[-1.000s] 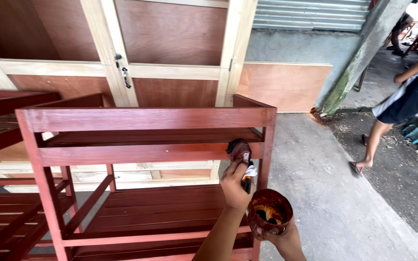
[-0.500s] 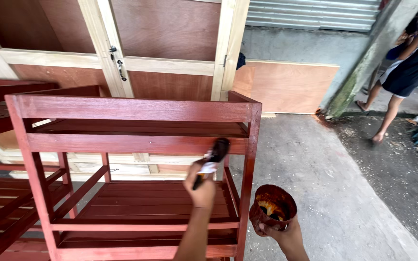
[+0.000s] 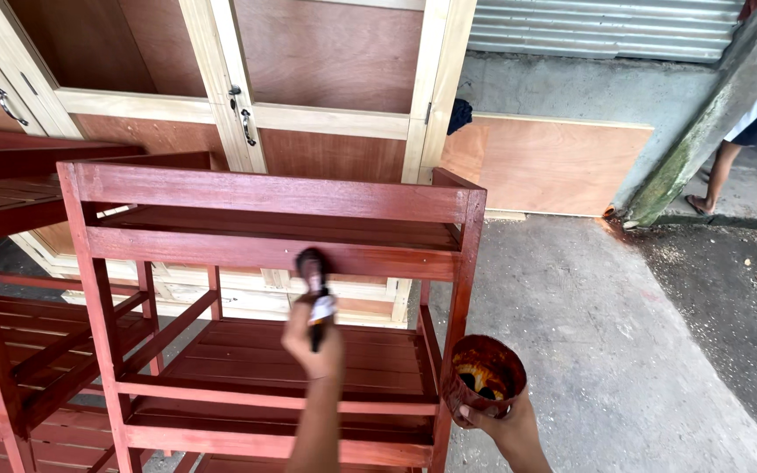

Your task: The person applies reddish-brown stain to wooden shelf units using a brush, dipping the brush into a can of stain held in the other hand. They brush the rails, slats and legs of the furniture, moving around the pieces to coat different surfaces, while another person stains a nearby unit.

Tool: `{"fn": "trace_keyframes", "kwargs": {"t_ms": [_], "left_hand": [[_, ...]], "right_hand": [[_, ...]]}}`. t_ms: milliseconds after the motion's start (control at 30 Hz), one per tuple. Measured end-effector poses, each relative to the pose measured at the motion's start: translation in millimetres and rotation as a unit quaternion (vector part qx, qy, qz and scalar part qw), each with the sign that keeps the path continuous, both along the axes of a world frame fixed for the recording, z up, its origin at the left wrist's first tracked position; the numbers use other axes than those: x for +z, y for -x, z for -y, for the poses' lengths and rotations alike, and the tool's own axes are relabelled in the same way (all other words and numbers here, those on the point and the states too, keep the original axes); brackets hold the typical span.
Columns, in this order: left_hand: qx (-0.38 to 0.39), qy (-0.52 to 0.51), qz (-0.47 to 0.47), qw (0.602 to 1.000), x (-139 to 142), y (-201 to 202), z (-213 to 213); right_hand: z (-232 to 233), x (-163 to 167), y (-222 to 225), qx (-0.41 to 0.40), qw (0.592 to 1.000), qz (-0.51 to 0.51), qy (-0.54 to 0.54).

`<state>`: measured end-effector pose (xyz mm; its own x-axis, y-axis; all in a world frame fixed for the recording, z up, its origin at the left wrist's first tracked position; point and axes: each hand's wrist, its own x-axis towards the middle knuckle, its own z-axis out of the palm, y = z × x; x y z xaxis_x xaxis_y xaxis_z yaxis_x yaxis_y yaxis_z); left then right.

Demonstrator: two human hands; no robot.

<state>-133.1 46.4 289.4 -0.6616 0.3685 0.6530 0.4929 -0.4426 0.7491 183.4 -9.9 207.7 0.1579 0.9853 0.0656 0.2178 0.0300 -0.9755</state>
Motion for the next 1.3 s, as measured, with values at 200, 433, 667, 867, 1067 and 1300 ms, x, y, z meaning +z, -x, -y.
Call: {"fn": "trace_keyframes", "kwargs": {"t_ms": [200, 433, 667, 867, 1067, 1300], "left_hand": [[-0.215, -0.032, 0.019, 0.976, 3.9, -102.3, -1.2], [-0.289, -0.069, -0.011, 0.955, -17.6, -141.1, -7.8], [-0.124, -0.118, 0.139, 0.975, -34.4, -38.8, -11.6], [-0.054, -0.088, 0.118, 0.988, -4.0, -11.6, 30.0], [-0.226, -0.035, 0.01, 0.973, 6.4, -140.3, -0.1], [-0.172, -0.037, 0.034, 0.984, -1.0, -99.0, -22.9]], "right_hand": [[0.8, 17.7, -3.2, 0.013, 0.998, -0.062, -0.008], [10.4, 23.5, -4.4, 0.007, 0.997, -0.081, 0.009], [14.9, 22.1, -40.4, -0.069, 0.996, 0.011, 0.046], [7.4, 28.5, -48.7, -0.068, 0.996, 0.025, 0.054], [7.0, 39.6, -39.3, -0.038, 0.998, -0.01, 0.046], [1.3, 42.1, -43.3, -0.041, 0.999, 0.009, 0.015]]}}
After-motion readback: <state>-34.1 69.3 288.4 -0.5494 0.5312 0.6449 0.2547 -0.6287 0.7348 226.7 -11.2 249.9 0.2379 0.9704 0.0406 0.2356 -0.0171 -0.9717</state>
